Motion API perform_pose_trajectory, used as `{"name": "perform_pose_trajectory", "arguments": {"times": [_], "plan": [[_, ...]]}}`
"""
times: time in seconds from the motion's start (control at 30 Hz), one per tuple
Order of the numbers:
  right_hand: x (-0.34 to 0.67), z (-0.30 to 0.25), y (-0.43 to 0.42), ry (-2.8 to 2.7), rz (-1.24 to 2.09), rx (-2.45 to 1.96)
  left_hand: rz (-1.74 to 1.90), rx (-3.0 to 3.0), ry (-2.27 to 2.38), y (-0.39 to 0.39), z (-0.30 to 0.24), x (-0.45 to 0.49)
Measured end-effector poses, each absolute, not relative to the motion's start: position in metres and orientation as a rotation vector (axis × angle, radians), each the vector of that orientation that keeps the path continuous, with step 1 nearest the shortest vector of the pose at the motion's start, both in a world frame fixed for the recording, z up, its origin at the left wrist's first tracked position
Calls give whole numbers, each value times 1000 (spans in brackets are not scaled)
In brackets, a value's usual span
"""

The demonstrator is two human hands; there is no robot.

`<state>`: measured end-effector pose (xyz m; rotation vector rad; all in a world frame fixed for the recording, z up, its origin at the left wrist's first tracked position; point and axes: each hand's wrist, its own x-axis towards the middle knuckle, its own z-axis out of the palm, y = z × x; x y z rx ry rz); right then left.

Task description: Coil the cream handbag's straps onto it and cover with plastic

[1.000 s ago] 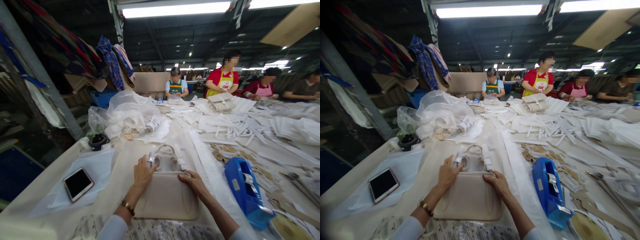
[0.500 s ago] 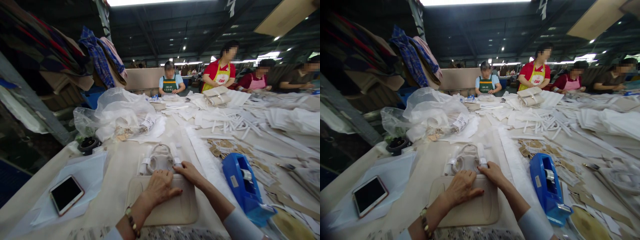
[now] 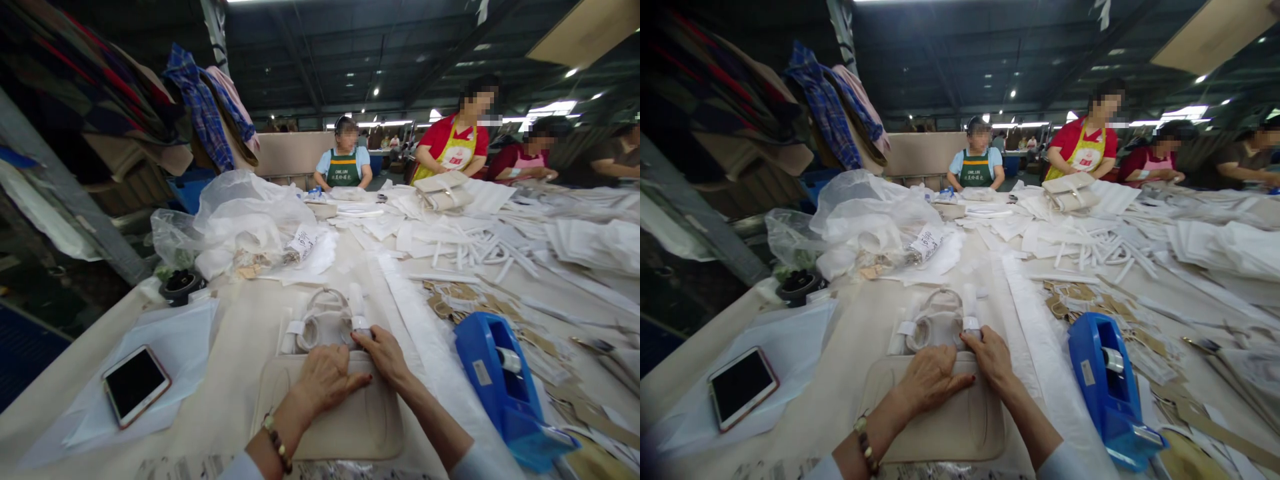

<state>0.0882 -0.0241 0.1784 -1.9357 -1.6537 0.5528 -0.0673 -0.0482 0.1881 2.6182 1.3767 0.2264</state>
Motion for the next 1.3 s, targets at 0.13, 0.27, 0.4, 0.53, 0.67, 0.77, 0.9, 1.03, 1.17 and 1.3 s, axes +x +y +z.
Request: {"name": "perform_pose_trajectory", "arguments": {"times": [0.13, 0.27, 0.4, 0.53, 0.67, 0.77, 0.9, 1.03, 1.17, 1.3], "plan": [[89, 172, -26, -1646, 464, -1939, 245, 2608, 1401, -43, 182, -64], [83, 170, -37, -1649, 208, -1864, 357, 2614, 1427, -40, 172, -62], [64, 152, -53, -1874, -296, -1272, 530, 2611, 1393, -40, 155, -68], [49, 131, -59, -1920, -421, -1152, 740, 2633, 1284, -42, 149, -85], [47, 129, -58, -2015, -496, -1181, 1006, 2127, 1887, -35, 165, -106], [48, 135, -60, -2077, -511, -1200, 886, 1674, 2135, -18, 172, -118], [47, 142, -63, -2114, -462, -1224, 790, 1604, 1958, 1, 162, -130], [43, 144, -62, -2135, -418, -1270, 821, 1616, 1812, 8, 152, -134], [41, 144, -60, -2137, -400, -1292, 854, 1675, 1943, 1, 152, -127], [42, 142, -61, -2141, -378, -1293, 993, 1888, 2062, -12, 163, -107]]}}
